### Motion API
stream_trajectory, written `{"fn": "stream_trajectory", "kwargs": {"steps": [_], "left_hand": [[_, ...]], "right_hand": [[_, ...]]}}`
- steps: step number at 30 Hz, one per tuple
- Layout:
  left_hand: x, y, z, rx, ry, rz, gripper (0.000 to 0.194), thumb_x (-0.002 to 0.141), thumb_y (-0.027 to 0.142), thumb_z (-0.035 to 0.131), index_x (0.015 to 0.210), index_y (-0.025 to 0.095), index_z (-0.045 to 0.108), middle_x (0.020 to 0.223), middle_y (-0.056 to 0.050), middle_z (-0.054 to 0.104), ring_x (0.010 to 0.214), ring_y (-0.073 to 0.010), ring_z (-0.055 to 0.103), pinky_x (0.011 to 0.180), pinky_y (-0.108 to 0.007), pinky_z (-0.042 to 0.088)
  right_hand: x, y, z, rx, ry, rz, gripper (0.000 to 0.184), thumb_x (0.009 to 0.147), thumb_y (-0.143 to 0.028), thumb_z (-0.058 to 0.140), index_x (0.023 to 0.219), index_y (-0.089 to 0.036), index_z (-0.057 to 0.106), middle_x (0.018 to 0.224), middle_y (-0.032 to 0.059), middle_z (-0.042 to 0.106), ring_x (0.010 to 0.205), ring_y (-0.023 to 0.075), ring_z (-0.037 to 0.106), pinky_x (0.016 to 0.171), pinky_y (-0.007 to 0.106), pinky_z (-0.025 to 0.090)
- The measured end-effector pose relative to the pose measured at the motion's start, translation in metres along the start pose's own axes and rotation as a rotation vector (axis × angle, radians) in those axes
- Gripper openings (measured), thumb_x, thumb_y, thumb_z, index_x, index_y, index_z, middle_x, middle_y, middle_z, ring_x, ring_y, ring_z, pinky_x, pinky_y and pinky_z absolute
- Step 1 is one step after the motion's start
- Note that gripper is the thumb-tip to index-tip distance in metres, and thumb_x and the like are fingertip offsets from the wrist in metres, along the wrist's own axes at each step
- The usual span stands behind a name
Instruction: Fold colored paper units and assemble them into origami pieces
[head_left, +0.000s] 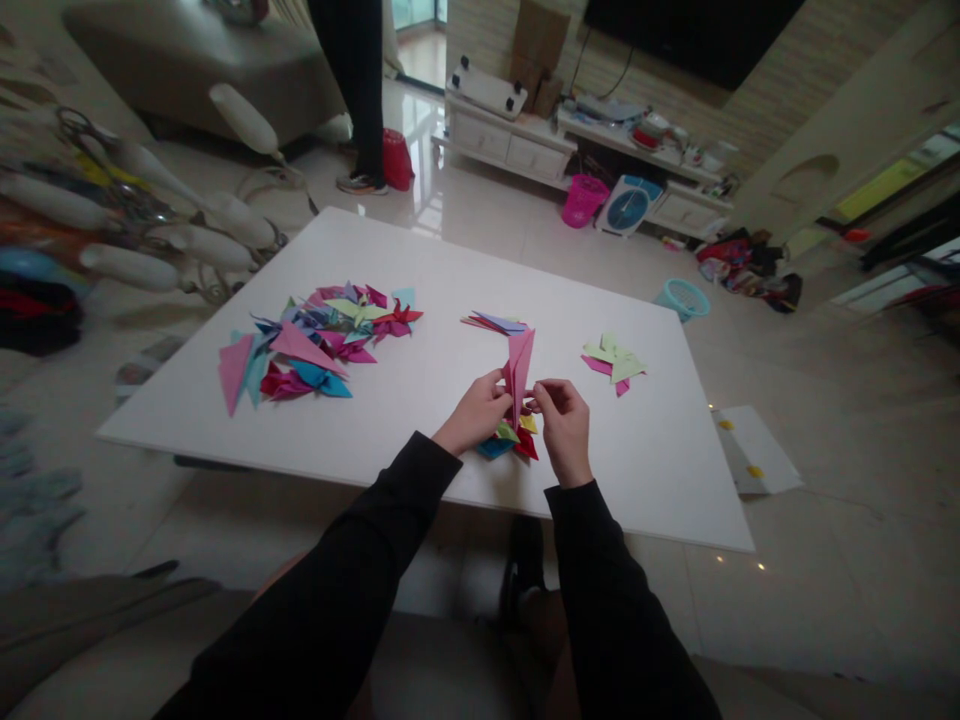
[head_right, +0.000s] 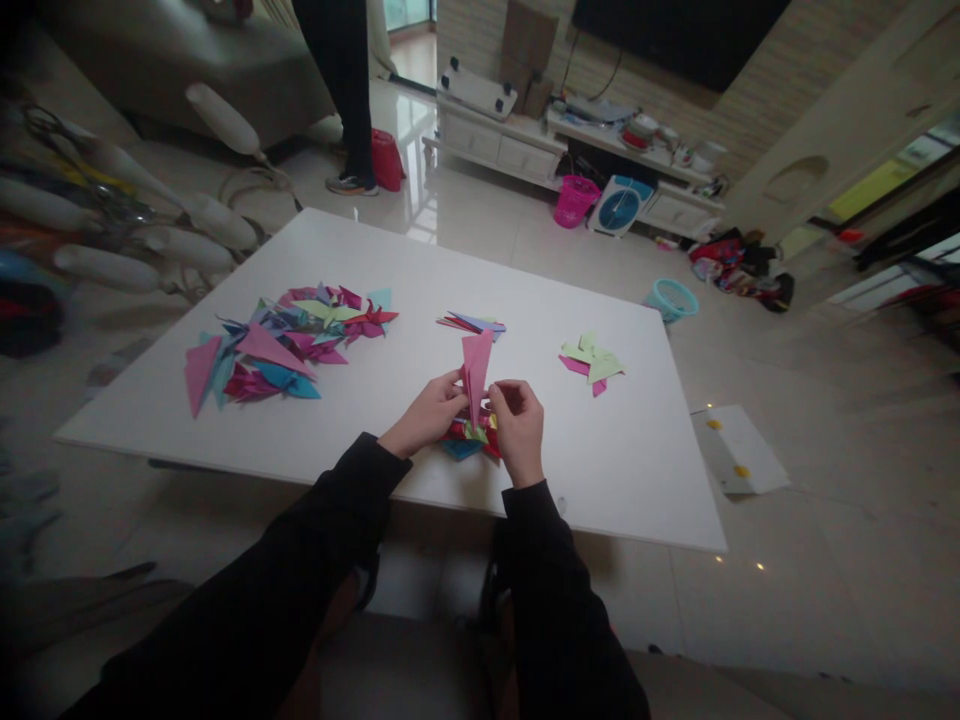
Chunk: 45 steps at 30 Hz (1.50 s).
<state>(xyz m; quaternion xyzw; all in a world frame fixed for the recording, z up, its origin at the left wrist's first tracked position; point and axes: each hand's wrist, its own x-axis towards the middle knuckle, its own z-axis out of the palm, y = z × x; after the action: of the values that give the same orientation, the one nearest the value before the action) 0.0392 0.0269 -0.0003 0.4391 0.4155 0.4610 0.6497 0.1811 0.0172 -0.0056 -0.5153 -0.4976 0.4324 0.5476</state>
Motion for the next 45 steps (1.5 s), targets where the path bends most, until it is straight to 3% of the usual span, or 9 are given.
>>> {"fn": "stream_trajectory", "kwargs": {"steps": [10,17,24,29,31,35,38,45], "left_hand": [[-0.001,-0.002,0.0,0.136,-0.032,0.06,0.025,0.083,0.002,0.05,0.101,0.01,0.064,0.069,-0.001,0.065,0.061,-0.0109,0.063,0.059,-0.019,0.049],[-0.003,-0.002,-0.001,0.09,-0.037,0.07,0.018,0.085,0.009,0.055,0.101,0.01,0.065,0.071,-0.004,0.068,0.061,-0.0128,0.065,0.059,-0.021,0.051],[-0.001,-0.005,-0.001,0.023,0.035,0.081,0.023,0.078,0.009,0.063,0.101,0.009,0.067,0.08,-0.007,0.074,0.069,-0.0164,0.07,0.067,-0.025,0.056],[-0.001,-0.007,0.0,-0.006,0.027,0.013,0.039,0.077,0.008,0.064,0.115,0.009,0.062,0.073,-0.003,0.07,0.061,-0.0153,0.067,0.058,-0.023,0.053],[-0.002,-0.006,0.001,0.022,0.005,0.032,0.045,0.075,0.007,0.065,0.12,0.01,0.06,0.077,-0.003,0.07,0.062,-0.014,0.066,0.057,-0.022,0.052],[-0.005,-0.003,0.004,0.081,-0.027,0.109,0.048,0.074,0.006,0.064,0.122,0.013,0.058,0.092,-0.005,0.07,0.069,-0.0119,0.066,0.06,-0.02,0.051],[-0.006,-0.002,0.004,0.125,-0.043,0.139,0.05,0.074,0.004,0.061,0.122,0.012,0.058,0.093,-0.005,0.069,0.07,-0.0117,0.065,0.062,-0.021,0.052],[-0.005,-0.004,0.003,0.194,-0.051,0.15,0.047,0.071,0.001,0.058,0.116,0.012,0.059,0.086,-0.003,0.069,0.073,-0.0137,0.067,0.065,-0.022,0.052]], "right_hand": [[-0.004,-0.001,0.001,-0.116,-0.019,-0.019,0.036,0.072,-0.044,0.084,0.093,-0.021,0.065,0.082,0.0018,0.068,0.073,0.0177,0.063,0.072,0.034,0.053],[-0.004,-0.004,0.003,-0.135,-0.021,-0.059,0.028,0.079,-0.041,0.078,0.091,-0.02,0.065,0.084,0.0021,0.068,0.077,0.0175,0.063,0.074,0.033,0.053],[-0.004,-0.005,0.004,-0.108,0.04,-0.072,0.021,0.085,-0.034,0.068,0.098,-0.02,0.06,0.087,0.0018,0.065,0.079,0.0168,0.063,0.073,0.032,0.053],[-0.006,-0.003,0.001,-0.356,0.12,-0.232,0.03,0.085,-0.022,0.062,0.114,-0.023,0.058,0.113,0.0063,0.057,0.086,0.0159,0.061,0.069,0.029,0.054],[-0.007,-0.002,0.0,-0.475,0.093,-0.334,0.032,0.086,-0.016,0.056,0.116,-0.024,0.062,0.124,0.0091,0.051,0.096,0.0185,0.059,0.072,0.031,0.055],[-0.006,0.002,-0.002,-0.634,0.007,-0.498,0.043,0.083,-0.006,0.048,0.116,-0.025,0.068,0.131,0.0112,0.044,0.117,0.0256,0.054,0.094,0.044,0.054],[-0.004,0.005,-0.003,-0.69,-0.04,-0.528,0.049,0.08,-0.003,0.046,0.116,-0.024,0.069,0.133,0.0113,0.042,0.122,0.027,0.051,0.103,0.049,0.049],[-0.005,0.005,-0.003,-0.741,-0.075,-0.538,0.057,0.078,-0.001,0.045,0.123,-0.027,0.067,0.134,0.0105,0.04,0.126,0.027,0.048,0.106,0.049,0.047]]}}
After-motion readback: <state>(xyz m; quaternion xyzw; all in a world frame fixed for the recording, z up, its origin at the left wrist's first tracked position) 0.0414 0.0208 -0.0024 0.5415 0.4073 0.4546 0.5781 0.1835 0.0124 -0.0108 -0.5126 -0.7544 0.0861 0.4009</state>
